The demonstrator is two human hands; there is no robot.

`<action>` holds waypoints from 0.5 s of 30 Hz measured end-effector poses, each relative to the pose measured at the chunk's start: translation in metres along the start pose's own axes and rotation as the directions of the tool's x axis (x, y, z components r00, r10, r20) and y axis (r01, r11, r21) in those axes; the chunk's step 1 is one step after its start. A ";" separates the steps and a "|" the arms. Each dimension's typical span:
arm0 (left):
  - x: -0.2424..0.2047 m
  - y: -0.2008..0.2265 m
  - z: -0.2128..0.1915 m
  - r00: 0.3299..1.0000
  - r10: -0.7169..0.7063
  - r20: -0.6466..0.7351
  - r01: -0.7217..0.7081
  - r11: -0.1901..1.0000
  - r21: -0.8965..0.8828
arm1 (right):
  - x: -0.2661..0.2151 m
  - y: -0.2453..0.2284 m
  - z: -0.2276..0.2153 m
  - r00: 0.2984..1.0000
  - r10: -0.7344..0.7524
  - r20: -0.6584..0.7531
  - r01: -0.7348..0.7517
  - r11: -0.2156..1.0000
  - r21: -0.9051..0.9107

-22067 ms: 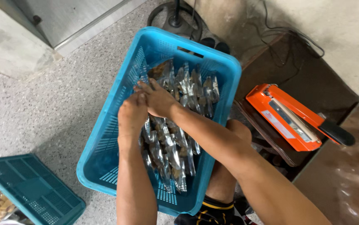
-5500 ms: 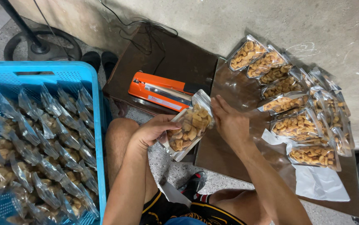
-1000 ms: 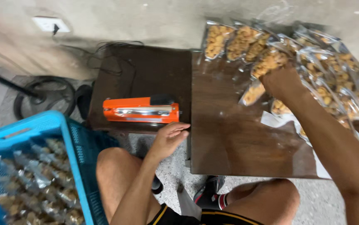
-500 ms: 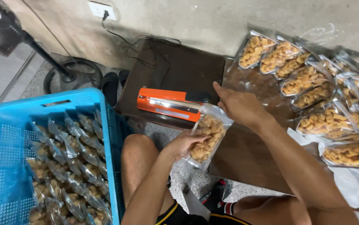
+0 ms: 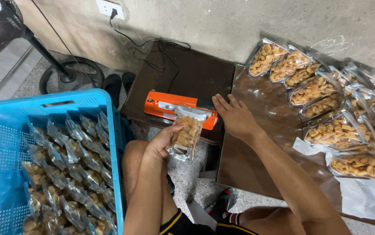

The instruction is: The person seals individual plastic bags containing cashew nuts using a heat sealer, places the sealed bags into a blue crate, and occasionally organizes the bags on a wooden table.

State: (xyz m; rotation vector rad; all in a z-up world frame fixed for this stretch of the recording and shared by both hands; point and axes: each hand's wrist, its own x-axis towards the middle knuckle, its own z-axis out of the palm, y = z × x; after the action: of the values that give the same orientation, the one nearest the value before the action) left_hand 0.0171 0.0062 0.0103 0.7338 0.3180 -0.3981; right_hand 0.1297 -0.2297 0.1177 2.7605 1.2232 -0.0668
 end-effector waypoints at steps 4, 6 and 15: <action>0.009 0.001 -0.011 0.997 0.022 -0.068 -0.021 0.999 0.024 | -0.002 0.004 0.013 1.000 -0.013 -0.027 0.013 1.000 -0.010; 0.009 0.002 -0.013 0.997 0.037 -0.064 -0.034 0.999 0.035 | -0.004 0.006 0.021 0.999 -0.007 -0.037 0.006 1.000 -0.015; 0.003 0.006 -0.007 0.999 0.039 0.033 -0.035 0.994 -0.099 | -0.008 0.009 0.056 0.978 -0.068 -0.197 0.047 0.993 -0.110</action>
State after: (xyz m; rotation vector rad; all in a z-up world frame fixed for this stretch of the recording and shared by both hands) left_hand 0.0211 0.0150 0.0075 0.6348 0.2893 -0.3572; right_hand 0.1310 -0.2486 0.0640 2.6934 1.3116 0.2689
